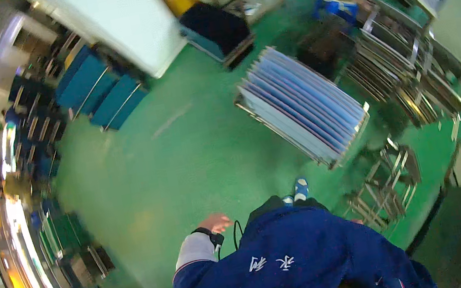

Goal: Handling and loading electronic boards or components into a processing machine.

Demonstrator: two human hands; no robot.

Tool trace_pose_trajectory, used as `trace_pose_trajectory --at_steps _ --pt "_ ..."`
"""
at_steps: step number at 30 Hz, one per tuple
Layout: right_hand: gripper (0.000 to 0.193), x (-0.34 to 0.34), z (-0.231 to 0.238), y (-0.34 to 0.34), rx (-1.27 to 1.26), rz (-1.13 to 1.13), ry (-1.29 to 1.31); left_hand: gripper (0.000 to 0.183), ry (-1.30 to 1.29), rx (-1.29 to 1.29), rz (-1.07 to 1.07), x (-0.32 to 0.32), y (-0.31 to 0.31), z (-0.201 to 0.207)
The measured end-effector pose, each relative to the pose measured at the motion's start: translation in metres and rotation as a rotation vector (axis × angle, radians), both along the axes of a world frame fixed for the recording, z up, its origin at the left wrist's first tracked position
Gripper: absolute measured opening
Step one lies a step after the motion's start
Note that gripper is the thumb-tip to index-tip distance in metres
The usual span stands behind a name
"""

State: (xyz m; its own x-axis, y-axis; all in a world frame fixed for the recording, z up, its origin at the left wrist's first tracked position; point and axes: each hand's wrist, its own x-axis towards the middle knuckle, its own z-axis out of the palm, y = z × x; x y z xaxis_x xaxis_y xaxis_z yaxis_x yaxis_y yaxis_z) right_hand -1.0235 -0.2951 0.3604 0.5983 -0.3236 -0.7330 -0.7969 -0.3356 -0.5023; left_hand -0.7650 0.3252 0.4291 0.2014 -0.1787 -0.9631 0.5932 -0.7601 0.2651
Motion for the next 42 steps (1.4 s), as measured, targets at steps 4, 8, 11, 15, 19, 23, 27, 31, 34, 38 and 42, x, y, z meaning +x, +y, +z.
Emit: trace_pose_trajectory --at_steps 4,8,11,15,19,23,27,31,34,38,42 --pt "0.025 0.094 0.014 -0.004 0.019 0.393 -0.010 0.041 0.164 -0.171 0.166 -0.044 -0.009 0.044" --pt "0.028 0.195 0.007 -0.028 0.017 0.967 -0.113 0.043 0.197 -0.376 0.353 -0.063 -0.013 0.053" --pt "0.030 0.284 0.011 -0.004 0.123 1.115 -0.117 0.044 0.145 -0.398 0.423 -0.040 0.006 0.026" --pt "0.033 0.414 0.031 0.101 -0.052 1.704 -0.432 0.045 0.100 -0.399 0.522 -0.011 0.066 -0.002" --pt "0.027 0.508 0.069 0.265 0.149 1.002 -0.073 0.046 0.068 -0.401 0.572 0.033 0.140 -0.024" --pt "0.031 0.597 0.090 0.379 0.323 0.871 -0.010 0.047 0.021 -0.393 0.630 0.073 0.200 -0.034" --pt "0.028 0.664 0.091 0.438 0.338 0.678 0.050 0.053 0.028 -0.386 0.761 0.122 0.240 -0.016" --pt "0.022 0.739 0.009 0.409 0.059 1.389 -0.149 0.055 0.022 -0.411 0.860 0.149 0.265 -0.019" --pt "0.015 0.786 -0.026 0.404 -0.327 2.060 -0.406 0.052 0.020 -0.336 0.849 0.178 0.295 -0.021" --pt "0.012 0.855 -0.060 0.433 -0.124 1.745 -0.024 0.039 -0.056 -0.273 0.930 0.231 0.341 0.003" --pt "0.012 0.964 -0.084 0.530 -0.380 1.727 0.054 0.035 -0.245 -0.205 0.820 0.340 0.413 0.043"
